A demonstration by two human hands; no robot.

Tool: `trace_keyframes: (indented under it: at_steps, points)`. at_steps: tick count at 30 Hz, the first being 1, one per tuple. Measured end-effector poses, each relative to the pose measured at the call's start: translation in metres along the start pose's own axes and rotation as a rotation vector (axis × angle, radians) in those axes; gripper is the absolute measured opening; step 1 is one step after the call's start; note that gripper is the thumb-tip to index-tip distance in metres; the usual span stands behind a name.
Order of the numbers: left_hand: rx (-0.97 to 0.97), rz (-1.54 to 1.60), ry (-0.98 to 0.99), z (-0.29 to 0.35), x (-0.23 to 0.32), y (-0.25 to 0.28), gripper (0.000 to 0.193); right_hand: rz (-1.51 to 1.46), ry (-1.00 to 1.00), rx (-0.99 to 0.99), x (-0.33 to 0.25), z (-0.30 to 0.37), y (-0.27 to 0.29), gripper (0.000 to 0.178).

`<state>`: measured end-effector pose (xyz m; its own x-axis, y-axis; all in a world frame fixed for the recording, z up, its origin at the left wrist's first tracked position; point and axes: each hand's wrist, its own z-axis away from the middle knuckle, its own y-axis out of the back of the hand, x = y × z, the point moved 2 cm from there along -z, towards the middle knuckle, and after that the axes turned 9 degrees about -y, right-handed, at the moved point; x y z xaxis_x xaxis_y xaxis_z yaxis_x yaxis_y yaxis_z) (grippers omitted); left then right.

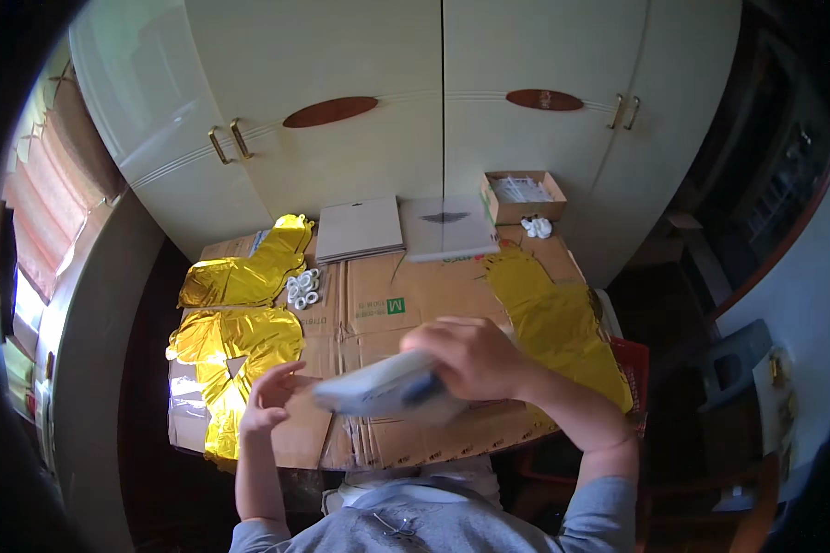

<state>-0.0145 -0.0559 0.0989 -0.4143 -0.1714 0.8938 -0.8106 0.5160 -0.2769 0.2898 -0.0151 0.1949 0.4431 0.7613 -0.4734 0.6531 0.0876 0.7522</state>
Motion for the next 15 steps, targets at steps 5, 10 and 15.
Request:
trace_keyframes:
  at_steps: [5, 10, 15]
  points:
    - [-0.215, -0.769, -0.034, -0.030, 0.007, -0.020, 0.062, 0.393, 0.252, -0.217, -0.035, -0.036, -0.022, 0.016]
    - [0.119, -0.697, -0.247, -0.013, -0.045, -0.022, 0.046, 0.465, 0.279, -0.131, -0.025, -0.047, -0.051, 0.013]
    - [0.345, -0.662, -0.301, -0.018, -0.081, -0.015, 0.023, 0.537, 0.191, -0.141, -0.026, -0.042, -0.049, 0.030]
